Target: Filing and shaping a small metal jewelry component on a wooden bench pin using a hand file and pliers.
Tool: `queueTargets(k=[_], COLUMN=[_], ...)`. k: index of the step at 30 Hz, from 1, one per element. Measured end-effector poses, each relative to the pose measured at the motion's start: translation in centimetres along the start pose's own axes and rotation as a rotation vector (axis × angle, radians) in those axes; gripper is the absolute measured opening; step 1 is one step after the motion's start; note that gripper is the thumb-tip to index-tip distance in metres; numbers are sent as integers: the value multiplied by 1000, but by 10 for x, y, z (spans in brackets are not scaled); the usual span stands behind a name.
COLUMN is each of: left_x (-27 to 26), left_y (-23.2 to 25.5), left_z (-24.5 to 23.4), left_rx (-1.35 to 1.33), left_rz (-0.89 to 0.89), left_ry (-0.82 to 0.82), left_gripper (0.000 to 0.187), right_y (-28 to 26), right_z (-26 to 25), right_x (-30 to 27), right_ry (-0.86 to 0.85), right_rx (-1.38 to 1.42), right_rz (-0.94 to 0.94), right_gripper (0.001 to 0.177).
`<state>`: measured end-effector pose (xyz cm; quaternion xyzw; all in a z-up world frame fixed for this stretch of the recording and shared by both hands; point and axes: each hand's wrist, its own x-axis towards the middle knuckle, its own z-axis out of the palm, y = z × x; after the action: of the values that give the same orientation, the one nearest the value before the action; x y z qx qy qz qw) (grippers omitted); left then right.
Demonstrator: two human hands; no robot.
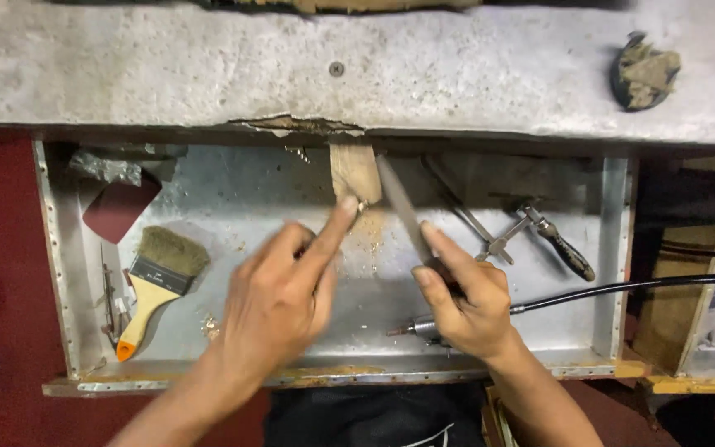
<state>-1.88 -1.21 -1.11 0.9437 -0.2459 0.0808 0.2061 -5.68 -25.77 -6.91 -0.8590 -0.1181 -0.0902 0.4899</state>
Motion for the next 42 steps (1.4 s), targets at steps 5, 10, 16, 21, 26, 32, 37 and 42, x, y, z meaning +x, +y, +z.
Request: queueTargets(k=[5, 10, 16, 21, 26, 32, 37, 42], left_x=[-7, -12, -5, -7, -16, -13, -11, 0], left_y=[37, 42, 39, 39, 38, 38, 37, 27], left_z=[-19, -40, -42, -43, -28, -28, -29, -29], left_rx=[-622, -937, -1102, -1029, -641, -673, -747, -700], left_rz=[-219, -293, -299, -295, -76, -101, -183, -185], left_ry=[-260, -465, -530, -525, -252, -276, -393, -285], left_gripper=[55, 57, 58, 67, 73, 74, 75, 69], right_y=[-35, -30, -23, -23, -22, -25, -24, -25], right_z=[-5, -12, -15, -16, -14, -10, -11, -10], right_x=[22, 41, 21, 27, 14, 15, 19, 25], right_ry=[76, 372, 49, -46, 39, 11, -4, 41], right_rx=[160, 59, 305, 428, 331, 394, 254, -62], right_rz=[80, 201, -102, -172, 27, 55, 2, -83], right_gripper=[71, 16, 24, 17, 21, 29, 27, 30])
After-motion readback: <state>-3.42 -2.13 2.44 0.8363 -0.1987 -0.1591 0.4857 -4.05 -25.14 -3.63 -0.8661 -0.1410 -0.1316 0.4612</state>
